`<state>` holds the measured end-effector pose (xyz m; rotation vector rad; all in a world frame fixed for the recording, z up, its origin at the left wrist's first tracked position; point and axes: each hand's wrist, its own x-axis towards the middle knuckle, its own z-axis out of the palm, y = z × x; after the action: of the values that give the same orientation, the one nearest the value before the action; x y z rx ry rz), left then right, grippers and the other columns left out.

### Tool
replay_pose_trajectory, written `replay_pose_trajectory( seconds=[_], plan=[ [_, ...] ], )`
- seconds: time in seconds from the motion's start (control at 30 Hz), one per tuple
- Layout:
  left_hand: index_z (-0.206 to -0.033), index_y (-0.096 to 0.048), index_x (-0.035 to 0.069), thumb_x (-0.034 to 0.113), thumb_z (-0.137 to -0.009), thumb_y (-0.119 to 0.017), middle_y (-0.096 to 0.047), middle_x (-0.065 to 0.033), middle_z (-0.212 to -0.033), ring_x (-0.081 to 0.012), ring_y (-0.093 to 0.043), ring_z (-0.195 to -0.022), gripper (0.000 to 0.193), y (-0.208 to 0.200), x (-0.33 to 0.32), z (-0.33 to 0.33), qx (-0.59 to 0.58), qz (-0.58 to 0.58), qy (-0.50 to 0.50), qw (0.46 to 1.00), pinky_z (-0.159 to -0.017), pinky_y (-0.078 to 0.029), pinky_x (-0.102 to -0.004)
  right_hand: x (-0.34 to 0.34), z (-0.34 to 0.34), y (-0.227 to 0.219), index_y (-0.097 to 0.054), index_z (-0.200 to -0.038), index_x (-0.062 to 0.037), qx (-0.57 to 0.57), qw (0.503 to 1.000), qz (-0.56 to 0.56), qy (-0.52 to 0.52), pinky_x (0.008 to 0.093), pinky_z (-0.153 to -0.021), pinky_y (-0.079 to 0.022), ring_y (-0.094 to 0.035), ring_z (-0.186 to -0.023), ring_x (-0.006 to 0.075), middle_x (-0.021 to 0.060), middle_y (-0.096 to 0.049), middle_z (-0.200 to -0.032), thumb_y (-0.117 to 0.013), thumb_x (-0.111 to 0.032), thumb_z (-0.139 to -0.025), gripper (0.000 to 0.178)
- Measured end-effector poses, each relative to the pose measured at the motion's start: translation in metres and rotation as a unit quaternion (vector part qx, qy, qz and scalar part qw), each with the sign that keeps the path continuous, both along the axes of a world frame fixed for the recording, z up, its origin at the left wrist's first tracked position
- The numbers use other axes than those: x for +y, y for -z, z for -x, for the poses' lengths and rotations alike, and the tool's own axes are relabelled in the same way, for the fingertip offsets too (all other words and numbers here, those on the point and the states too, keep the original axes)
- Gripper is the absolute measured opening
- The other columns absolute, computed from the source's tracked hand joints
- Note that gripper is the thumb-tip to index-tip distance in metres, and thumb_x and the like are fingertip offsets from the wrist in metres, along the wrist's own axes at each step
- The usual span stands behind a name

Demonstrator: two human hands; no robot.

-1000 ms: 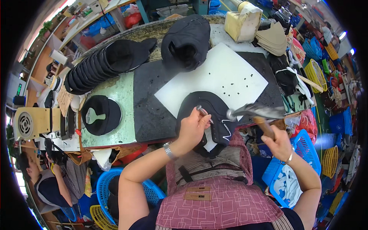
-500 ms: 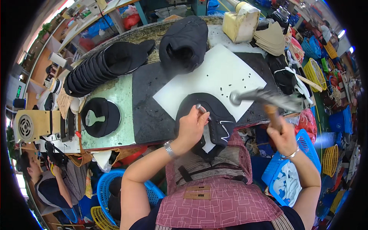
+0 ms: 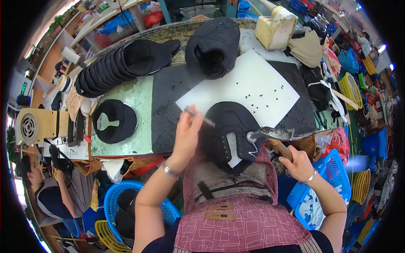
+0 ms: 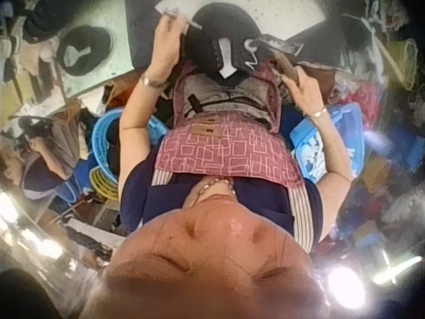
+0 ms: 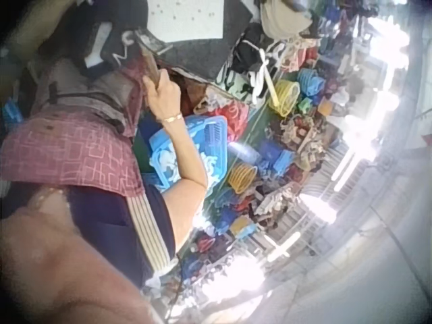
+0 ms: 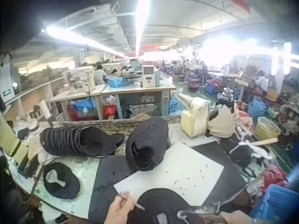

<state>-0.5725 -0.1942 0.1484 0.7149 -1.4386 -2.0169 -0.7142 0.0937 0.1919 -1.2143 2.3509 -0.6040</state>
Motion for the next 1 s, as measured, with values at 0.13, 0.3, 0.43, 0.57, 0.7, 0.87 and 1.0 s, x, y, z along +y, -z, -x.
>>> replay_pose_trajectory(
  seconds=[0.13, 0.3, 0.43, 0.57, 0.7, 0.87, 1.0],
  plan=[
    [-0.096, -0.053, 0.003, 0.014, -0.087, -0.054, -0.056, -0.0019, -0.092, -0.0091, -0.051, -0.088, 0.015, -0.001, 0.032, -0.035, -0.062, -0.132, 0.143, 0.979, -0.08, -0.042, -0.0253, -0.019, 0.008, -0.014, -0.053, -0.079, -0.0027, -0.015, 1.0, 0.008, 0.024, 0.0388, -0.051, -0.042, -0.056, -0.055, 0.0345, 0.0169, -0.052, -0.057, -0.061, -0.02, -0.077, 0.019],
    [-0.083, -0.057, 0.001, 0.006, -0.077, -0.062, -0.058, -0.006, -0.078, -0.0108, -0.055, -0.071, 0.009, -0.082, 0.028, -0.084, -0.042, 0.295, 0.027, 0.954, -0.064, -0.045, -0.0266, -0.088, 0.027, -0.006, -0.057, -0.081, -0.0035, 0.161, 0.959, 0.227, 0.054, 0.0344, -0.055, -0.043, -0.056, -0.062, 0.0302, 0.0142, -0.056, -0.069, -0.066, -0.014, -0.073, 0.016],
    [-0.083, -0.055, 0.004, 0.005, -0.074, -0.061, -0.056, -0.011, -0.07, -0.0273, -0.053, -0.059, 0.011, -0.127, -0.04, -0.112, -0.196, 0.689, -0.076, 0.693, -0.052, -0.041, -0.0349, -0.187, 0.065, -0.014, -0.056, -0.1, -0.0104, 0.269, 0.908, 0.319, 0.036, 0.0371, -0.061, -0.046, -0.059, -0.075, 0.0309, 0.0091, -0.06, -0.084, -0.066, -0.023, -0.075, 0.03],
    [-0.085, -0.051, 0.001, 0.008, -0.071, -0.064, -0.054, -0.0143, -0.087, -0.0298, -0.054, -0.08, 0.02, -0.07, -0.129, -0.143, -0.399, 0.749, -0.022, 0.528, -0.065, -0.044, -0.0383, -0.26, 0.07, -0.035, -0.057, -0.099, -0.0102, 0.36, 0.894, 0.267, 0.02, 0.0362, -0.063, -0.048, -0.061, -0.079, 0.0277, 0.008, -0.062, -0.087, -0.063, -0.031, -0.076, 0.031],
    [-0.081, -0.053, -0.001, 0.008, -0.065, -0.067, -0.044, -0.0188, -0.121, -0.0368, -0.04, -0.113, 0.022, -0.032, -0.133, -0.122, -0.293, 0.777, -0.016, 0.557, -0.094, -0.034, -0.0428, -0.282, 0.088, -0.036, -0.055, -0.083, -0.0068, 0.448, 0.883, 0.13, -0.044, 0.0361, -0.057, -0.048, -0.061, -0.07, 0.027, 0.0082, -0.061, -0.073, -0.062, -0.023, -0.072, 0.02],
    [-0.095, -0.055, 0.006, 0.015, -0.085, -0.055, -0.045, -0.0117, -0.126, -0.0255, -0.037, -0.122, 0.013, -0.038, -0.072, -0.047, 0.102, 0.013, 0.143, 0.984, -0.099, -0.032, -0.0421, -0.224, 0.061, -0.058, -0.055, -0.077, -0.0074, 0.502, 0.811, 0.296, -0.046, 0.0352, -0.05, -0.045, -0.059, -0.058, 0.0245, 0.0065, -0.058, -0.063, -0.063, -0.014, -0.064, 0.016],
    [-0.103, -0.054, 0.005, 0.02, -0.085, -0.056, -0.056, -0.0082, -0.108, -0.02, -0.052, -0.103, 0.024, -0.028, -0.076, -0.011, 0.201, -0.275, 0.227, 0.912, -0.092, -0.038, -0.0357, -0.128, -0.004, -0.056, -0.058, -0.087, -0.0046, 0.463, 0.84, 0.268, -0.095, 0.0328, -0.047, -0.04, -0.052, -0.049, 0.0195, 0.0039, -0.053, -0.06, -0.064, -0.008, -0.058, 0.03]
  ],
)
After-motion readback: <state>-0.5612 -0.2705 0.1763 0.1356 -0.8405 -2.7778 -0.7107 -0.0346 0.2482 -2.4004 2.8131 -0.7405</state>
